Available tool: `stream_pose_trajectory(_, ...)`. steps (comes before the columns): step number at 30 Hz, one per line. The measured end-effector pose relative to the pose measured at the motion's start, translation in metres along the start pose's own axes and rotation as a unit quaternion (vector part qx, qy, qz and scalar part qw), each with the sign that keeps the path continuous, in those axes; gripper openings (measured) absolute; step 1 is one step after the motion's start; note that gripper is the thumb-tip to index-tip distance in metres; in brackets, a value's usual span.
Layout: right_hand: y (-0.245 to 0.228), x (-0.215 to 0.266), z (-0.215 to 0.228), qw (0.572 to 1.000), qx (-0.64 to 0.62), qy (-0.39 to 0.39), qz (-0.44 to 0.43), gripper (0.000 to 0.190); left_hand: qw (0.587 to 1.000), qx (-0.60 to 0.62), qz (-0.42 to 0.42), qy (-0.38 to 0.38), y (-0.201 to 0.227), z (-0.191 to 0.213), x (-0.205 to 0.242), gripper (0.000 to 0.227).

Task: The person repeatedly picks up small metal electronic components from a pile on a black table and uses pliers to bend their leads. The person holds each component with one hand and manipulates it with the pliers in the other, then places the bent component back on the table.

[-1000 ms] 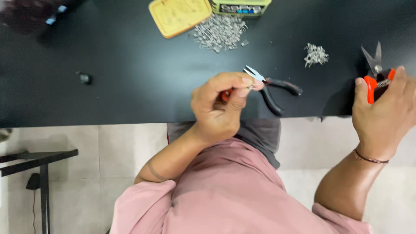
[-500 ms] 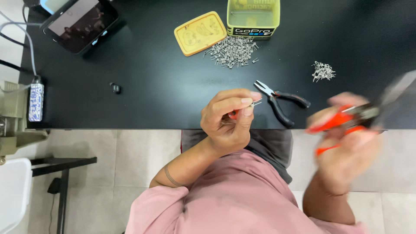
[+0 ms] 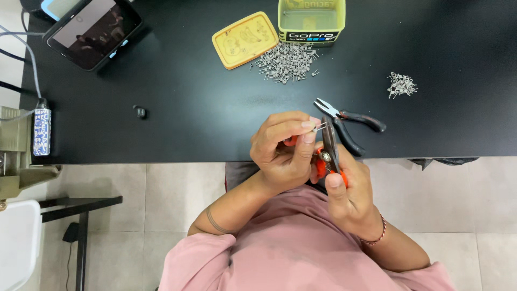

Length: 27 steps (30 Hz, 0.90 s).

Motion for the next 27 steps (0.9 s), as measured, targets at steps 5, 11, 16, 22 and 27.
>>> stream_pose_trajectory(5, 0.004, 0.0, -0.001, 1.0, 0.006, 0.007, -0.009, 0.072, 1.0, 0.018, 0.01, 0.004, -0.003, -0.001, 0.001, 0.009)
stream_pose_trajectory(11, 0.007, 0.0, -0.002, 1.0, -0.002, 0.016, -0.003, 0.068, 1.0, 0.015, 0.017, 0.004, -0.005, -0.001, 0.002, 0.009)
stream_pose_trajectory(16, 0.01, 0.0, -0.004, 1.0, 0.012, 0.016, 0.004, 0.068, 1.0, 0.012, 0.021, -0.002, -0.006, -0.001, 0.002, 0.008)
stream_pose_trajectory(22, 0.014, -0.002, -0.004, 0.999, 0.024, 0.025, 0.01, 0.059, 0.999, 0.02, 0.026, -0.008, -0.008, -0.002, 0.0, 0.007)
stream_pose_trajectory(27, 0.043, 0.006, 0.007, 0.983, -0.142, 0.094, -0.068, 0.063, 0.993, -0.108, 0.046, -0.005, -0.008, -0.002, -0.014, 0.003)
Point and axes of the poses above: each hand's wrist, its own x-axis away from the middle knuckle, its own z-axis out of the back of the hand, y = z × x, the point moved 8 cm from there along -x, towards the middle knuckle, and after that the axes turned 2 degrees about z, right-handed, at the moved point
